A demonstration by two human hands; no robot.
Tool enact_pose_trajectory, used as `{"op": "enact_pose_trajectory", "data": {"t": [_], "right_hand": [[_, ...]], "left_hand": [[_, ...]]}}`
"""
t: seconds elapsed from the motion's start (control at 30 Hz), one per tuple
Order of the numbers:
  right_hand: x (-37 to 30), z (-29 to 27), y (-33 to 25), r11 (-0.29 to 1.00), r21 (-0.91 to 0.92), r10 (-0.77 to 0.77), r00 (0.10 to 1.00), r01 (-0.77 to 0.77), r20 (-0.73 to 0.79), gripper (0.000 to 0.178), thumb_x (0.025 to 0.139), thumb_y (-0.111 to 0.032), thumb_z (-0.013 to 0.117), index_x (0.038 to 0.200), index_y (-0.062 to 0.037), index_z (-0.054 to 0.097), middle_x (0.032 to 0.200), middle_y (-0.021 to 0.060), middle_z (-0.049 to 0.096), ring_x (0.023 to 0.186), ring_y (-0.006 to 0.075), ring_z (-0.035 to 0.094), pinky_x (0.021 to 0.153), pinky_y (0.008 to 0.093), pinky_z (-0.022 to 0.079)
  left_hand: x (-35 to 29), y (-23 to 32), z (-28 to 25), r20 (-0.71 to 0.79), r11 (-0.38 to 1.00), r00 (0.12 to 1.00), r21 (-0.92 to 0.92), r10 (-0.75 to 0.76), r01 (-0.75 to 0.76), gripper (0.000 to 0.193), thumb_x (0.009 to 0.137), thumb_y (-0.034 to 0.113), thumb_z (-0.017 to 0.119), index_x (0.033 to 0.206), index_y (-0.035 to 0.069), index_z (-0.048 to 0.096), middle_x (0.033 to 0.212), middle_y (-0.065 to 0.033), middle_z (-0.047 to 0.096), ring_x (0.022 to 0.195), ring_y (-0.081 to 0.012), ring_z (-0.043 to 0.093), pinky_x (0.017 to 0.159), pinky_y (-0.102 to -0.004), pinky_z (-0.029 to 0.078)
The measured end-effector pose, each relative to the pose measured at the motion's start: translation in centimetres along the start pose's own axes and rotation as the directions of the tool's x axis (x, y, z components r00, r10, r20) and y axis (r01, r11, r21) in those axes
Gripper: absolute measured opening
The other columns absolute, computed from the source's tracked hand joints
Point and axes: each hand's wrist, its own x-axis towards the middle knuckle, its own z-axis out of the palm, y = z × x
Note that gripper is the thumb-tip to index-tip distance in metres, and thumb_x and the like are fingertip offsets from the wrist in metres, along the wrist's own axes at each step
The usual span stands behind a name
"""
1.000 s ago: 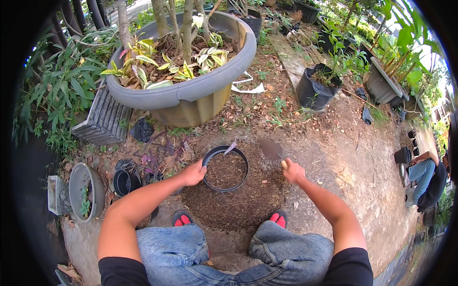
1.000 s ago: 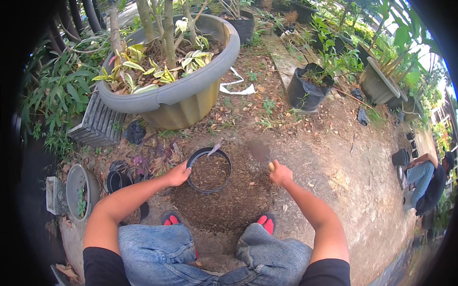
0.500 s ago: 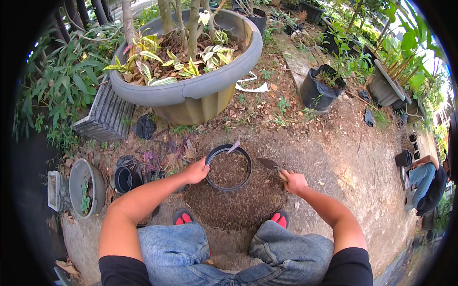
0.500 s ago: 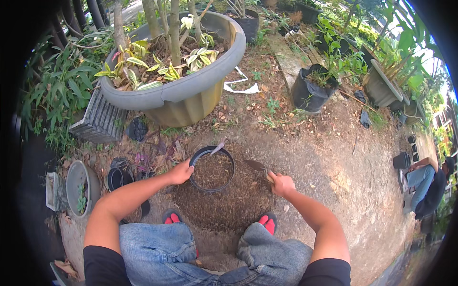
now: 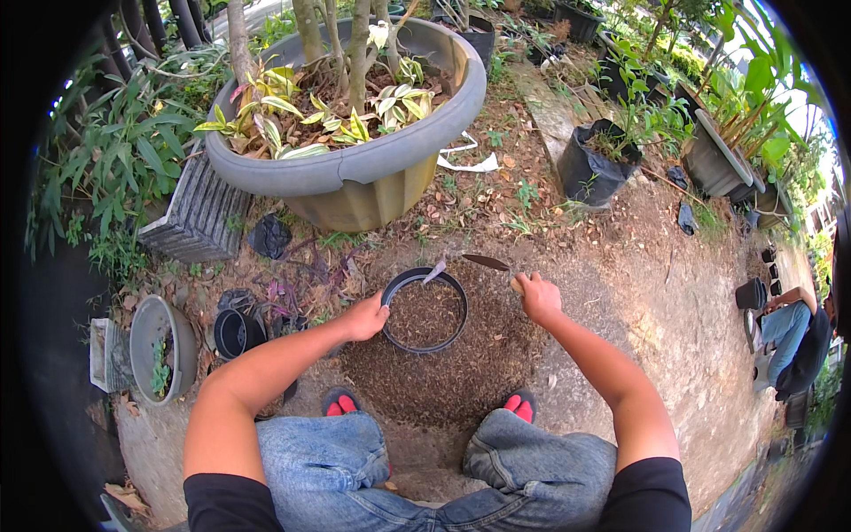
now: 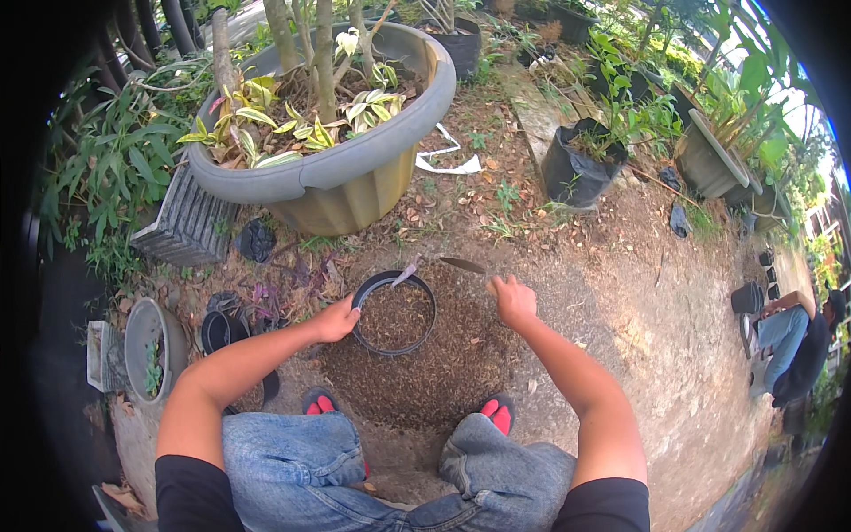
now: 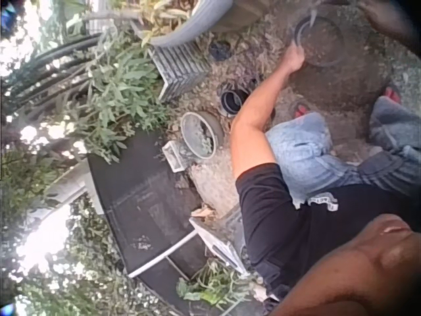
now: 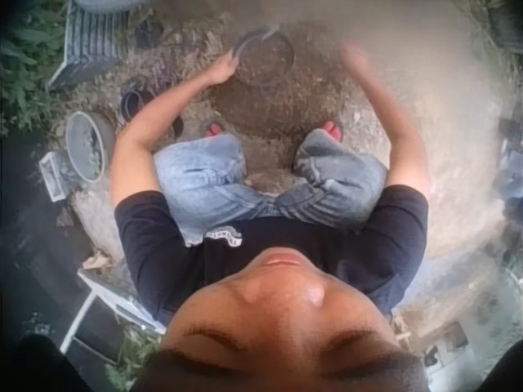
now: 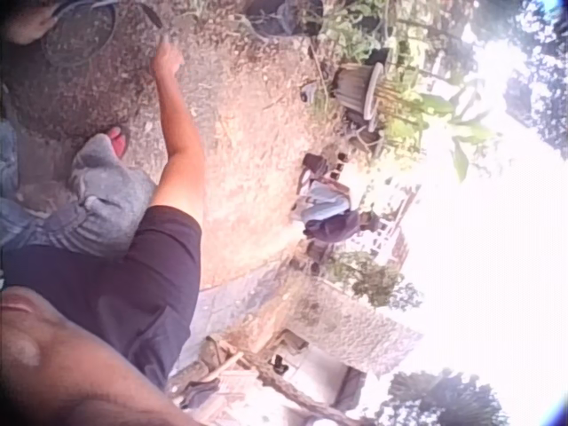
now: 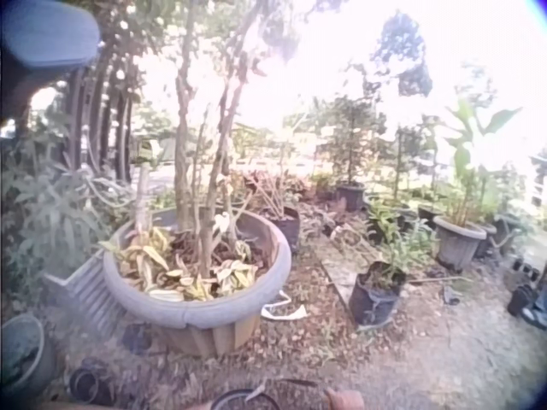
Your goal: The person sits on the ground and uses a small hand trowel to scoop soil into a circular sieve. They shake the sieve to separate fine soil from larger debris, then pour the sifted soil into a black plastic pot. The person repeats this process to fill the pot.
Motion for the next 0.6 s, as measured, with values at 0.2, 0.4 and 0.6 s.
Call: {"op": "enact_pose_trajectory", "data": {"t": [0.2, 0.4, 0.6], "right_hand": [[0.1, 0.6, -2.1, 0.992, -0.084, -0.095, 0.994, 0.099, 0.050, 0.050, 0.088, -0.010, 0.064, 0.135, -0.0273, 0.055, 0.114, 0.0128, 0.059, 0.101, 0.0333, 0.068, 0.081, 0.0444, 0.058], [-5.2, 0.9, 3.5, 0.971, -0.004, -0.237, 0.960, 0.241, 0.151, 0.061, 0.083, -0.012, 0.069, 0.139, -0.0298, 0.051, 0.118, 0.0123, 0.059, 0.106, 0.0338, 0.067, 0.089, 0.0451, 0.056], [-6.8, 0.2, 6.6, 0.990, 0.060, -0.132, 0.990, 0.129, 0.052, 0.052, 0.084, -0.014, 0.066, 0.134, -0.0266, 0.055, 0.112, 0.0110, 0.060, 0.097, 0.0368, 0.068, 0.081, 0.0488, 0.057]], "left_hand": [[0.1, -0.2, -0.1, 0.017, 0.999, 1.000, -0.027, -0.019, 0.020, 0.040, 0.104, 0.029, 0.047, 0.135, 0.004, 0.044, 0.096, -0.0244, 0.065, 0.094, -0.0424, 0.065, 0.085, -0.0503, 0.048], [-0.4, 0.7, -0.4, 0.024, 0.999, 1.000, -0.033, -0.016, 0.016, 0.040, 0.104, 0.028, 0.046, 0.134, 0.003, 0.044, 0.099, -0.0258, 0.066, 0.097, -0.0440, 0.065, 0.088, -0.0515, 0.048], [-0.5, 2.3, -1.0, 0.119, 0.994, 0.987, 0.014, -0.110, 0.109, 0.046, 0.105, 0.024, 0.043, 0.146, 0.004, 0.036, 0.103, -0.0253, 0.062, 0.099, -0.0432, 0.062, 0.090, -0.0503, 0.046]]}}
